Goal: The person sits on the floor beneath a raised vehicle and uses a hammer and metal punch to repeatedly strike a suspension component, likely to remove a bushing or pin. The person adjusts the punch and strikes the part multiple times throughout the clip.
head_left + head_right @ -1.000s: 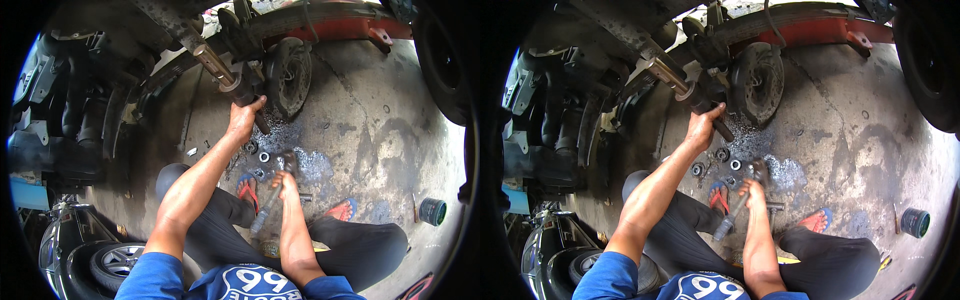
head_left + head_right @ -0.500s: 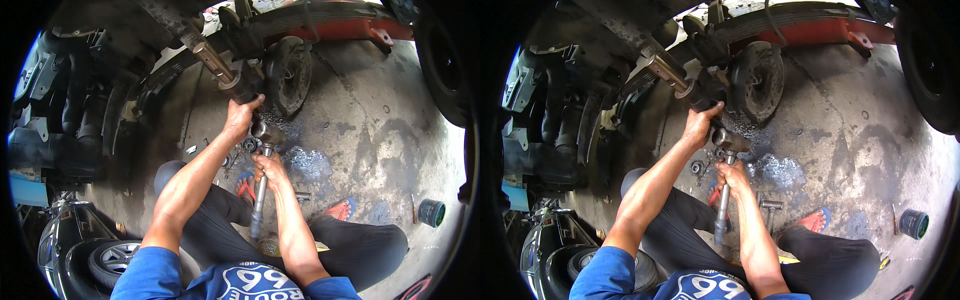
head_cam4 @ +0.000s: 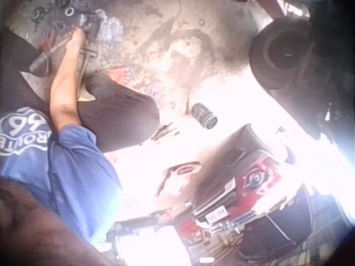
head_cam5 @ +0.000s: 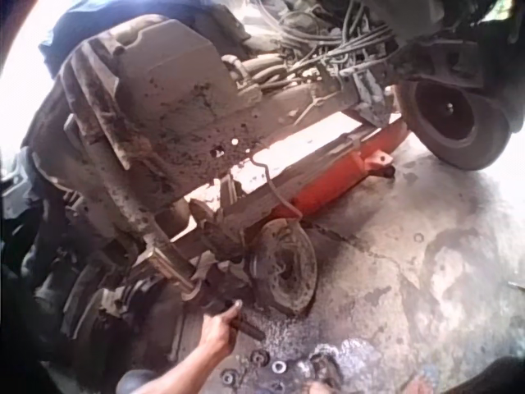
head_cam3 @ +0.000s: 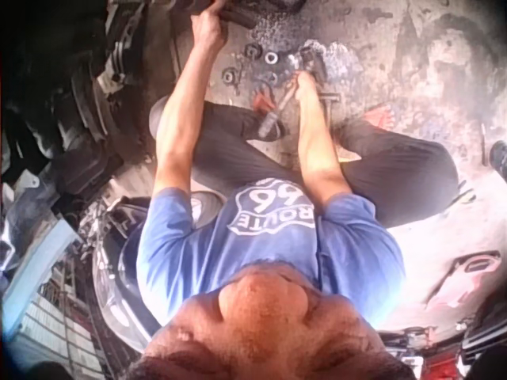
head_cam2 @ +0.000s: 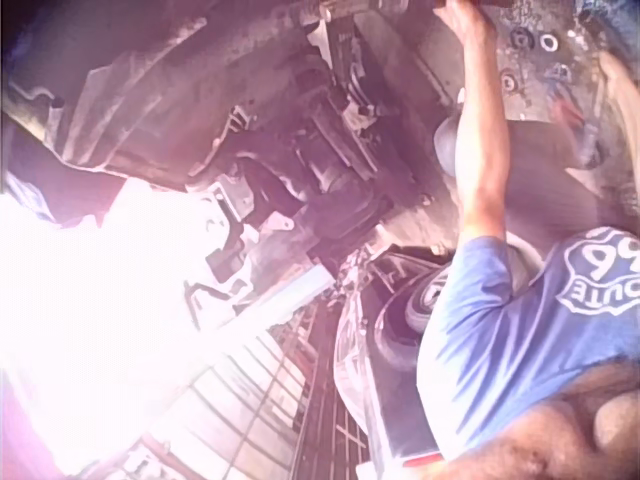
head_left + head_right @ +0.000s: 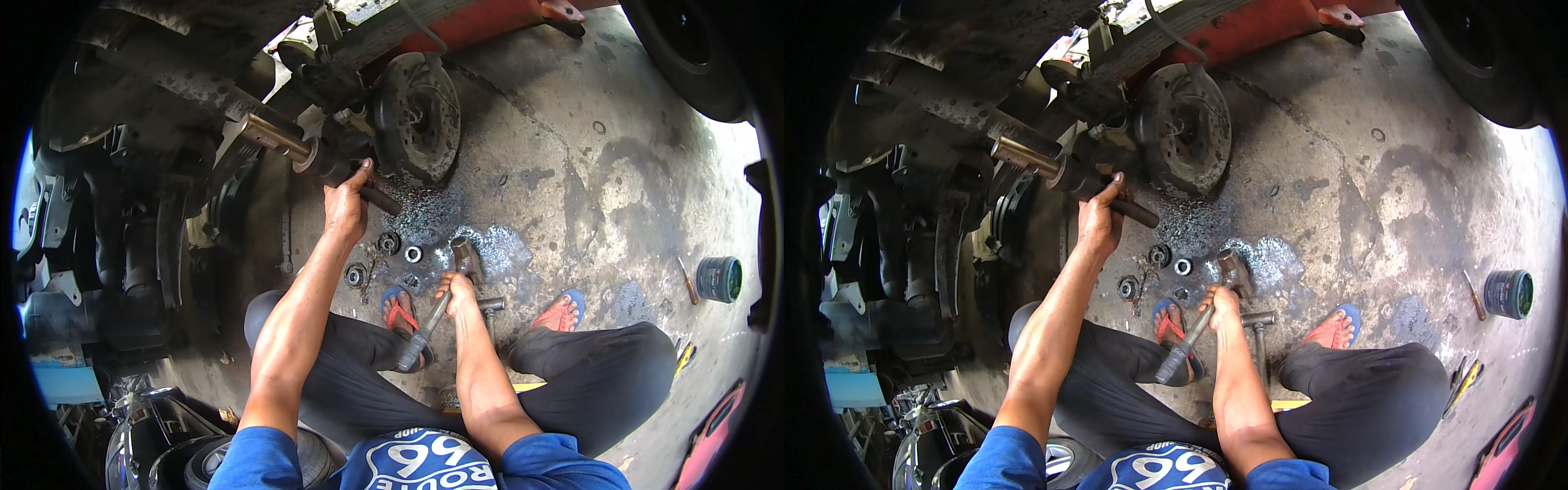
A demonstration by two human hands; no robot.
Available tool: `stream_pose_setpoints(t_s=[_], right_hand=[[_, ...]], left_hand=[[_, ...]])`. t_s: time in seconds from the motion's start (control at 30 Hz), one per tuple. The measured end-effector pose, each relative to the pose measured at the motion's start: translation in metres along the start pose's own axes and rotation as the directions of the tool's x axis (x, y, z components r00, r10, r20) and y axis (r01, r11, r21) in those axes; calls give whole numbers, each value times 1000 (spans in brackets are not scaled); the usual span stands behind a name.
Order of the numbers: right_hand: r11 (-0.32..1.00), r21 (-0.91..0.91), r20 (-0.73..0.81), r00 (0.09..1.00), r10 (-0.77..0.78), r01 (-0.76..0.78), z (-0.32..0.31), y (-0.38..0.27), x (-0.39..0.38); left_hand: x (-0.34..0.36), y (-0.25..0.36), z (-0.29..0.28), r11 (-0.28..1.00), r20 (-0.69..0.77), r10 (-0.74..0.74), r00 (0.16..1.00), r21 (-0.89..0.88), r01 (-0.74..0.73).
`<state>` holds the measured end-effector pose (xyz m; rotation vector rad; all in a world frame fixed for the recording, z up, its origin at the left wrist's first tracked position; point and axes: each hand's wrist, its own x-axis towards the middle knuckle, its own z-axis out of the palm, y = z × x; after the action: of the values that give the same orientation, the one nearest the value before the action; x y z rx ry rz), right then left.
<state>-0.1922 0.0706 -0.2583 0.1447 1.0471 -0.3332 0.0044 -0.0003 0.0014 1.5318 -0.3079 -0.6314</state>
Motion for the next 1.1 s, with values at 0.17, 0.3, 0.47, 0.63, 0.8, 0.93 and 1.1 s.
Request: stream_pose_setpoints(t_s=[0.17,0.3,0.47,0.63,0.8,0.93,1.1], right_hand=[[994,-100,-203,978,-52,32,38,0,-21],[935,-249,469,876,-112,253,78,-1,-48],[934,-285,382,919,-95,215,66,-22,-41],[994,56,-147,986,-84,93,-10,-38,-22],[972,-211,-325,930,-173,107,3,-31,-37],[870,-283,629,763,-149,403,79,-11,-69],[849,-471,425,905,-20,241,88,-12,-76]], left_hand=[[-3,10,5,999,21,-35,999,-3,35],[-1,15,7,947,-65,-310,949,62,314],[-1,8,1,999,96,-16,995,-27,19],[1,6,-5,1000,120,-22,992,-5,23],[-3,8,0,999,108,13,994,-33,-9],[-3,13,-2,992,131,-42,990,123,26],[1,13,-8,985,73,35,997,169,-47]])
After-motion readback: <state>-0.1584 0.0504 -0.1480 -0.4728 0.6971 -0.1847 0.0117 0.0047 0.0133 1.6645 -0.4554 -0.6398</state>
